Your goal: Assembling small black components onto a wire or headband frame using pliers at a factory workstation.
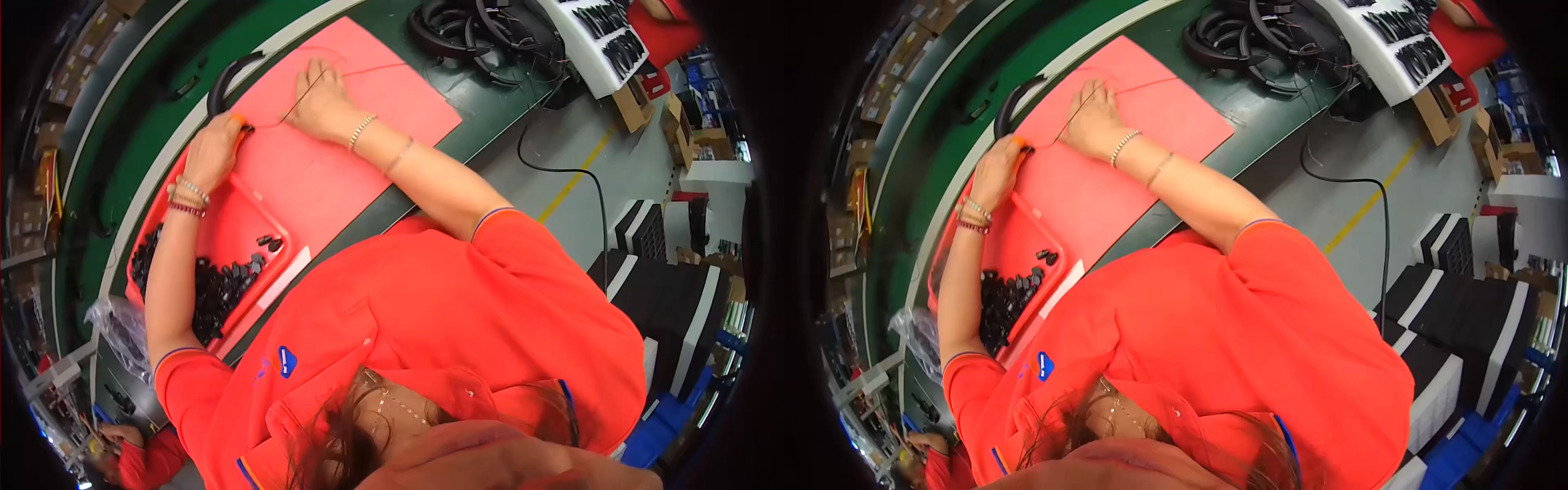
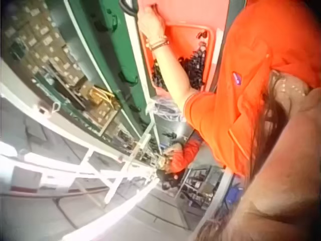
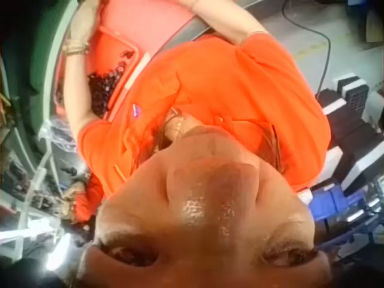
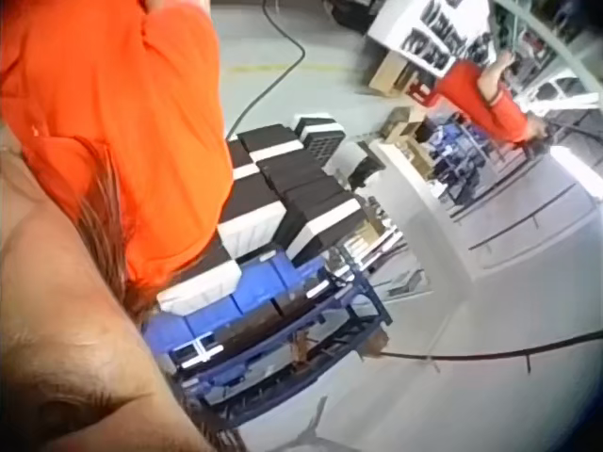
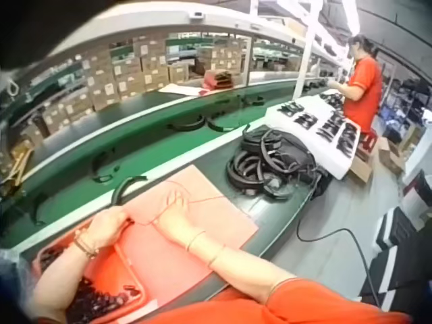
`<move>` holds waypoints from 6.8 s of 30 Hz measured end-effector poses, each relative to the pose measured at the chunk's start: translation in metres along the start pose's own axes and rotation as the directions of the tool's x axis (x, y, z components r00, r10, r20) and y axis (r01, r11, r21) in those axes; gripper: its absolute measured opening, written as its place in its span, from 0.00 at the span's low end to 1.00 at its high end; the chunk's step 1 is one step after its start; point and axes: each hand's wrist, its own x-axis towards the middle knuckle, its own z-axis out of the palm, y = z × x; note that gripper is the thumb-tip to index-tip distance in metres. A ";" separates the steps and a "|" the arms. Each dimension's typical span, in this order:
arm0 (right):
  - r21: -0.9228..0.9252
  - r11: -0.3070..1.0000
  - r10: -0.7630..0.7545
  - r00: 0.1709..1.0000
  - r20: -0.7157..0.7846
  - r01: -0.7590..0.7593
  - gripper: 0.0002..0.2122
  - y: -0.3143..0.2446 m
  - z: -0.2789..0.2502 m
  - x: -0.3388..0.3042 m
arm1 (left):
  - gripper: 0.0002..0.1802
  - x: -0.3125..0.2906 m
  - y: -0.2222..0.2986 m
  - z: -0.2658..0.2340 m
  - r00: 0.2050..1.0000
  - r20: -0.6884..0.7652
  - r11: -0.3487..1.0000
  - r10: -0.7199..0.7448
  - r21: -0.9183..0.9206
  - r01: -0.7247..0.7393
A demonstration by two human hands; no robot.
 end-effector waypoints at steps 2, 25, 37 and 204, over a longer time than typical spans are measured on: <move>0.206 0.910 -0.405 0.880 0.247 0.361 0.14 0.018 -0.019 0.003 | 0.06 -0.007 -0.018 -0.008 0.997 0.069 0.999 -0.040 0.020 0.039; -0.222 0.953 -0.183 0.975 0.130 0.208 0.17 0.233 -0.116 0.064 | 0.09 0.062 0.032 -0.022 0.947 0.034 0.788 -0.321 -0.545 0.286; -0.053 0.978 -0.211 0.945 -0.251 0.204 0.11 0.232 -0.163 -0.044 | 0.11 0.046 0.053 -0.042 0.938 -0.025 0.859 -0.345 -0.412 0.304; 0.666 0.706 -0.329 0.944 0.008 0.241 0.14 0.017 -0.052 0.019 | 0.06 0.008 0.083 -0.001 0.766 -0.273 0.811 -0.583 -0.140 0.567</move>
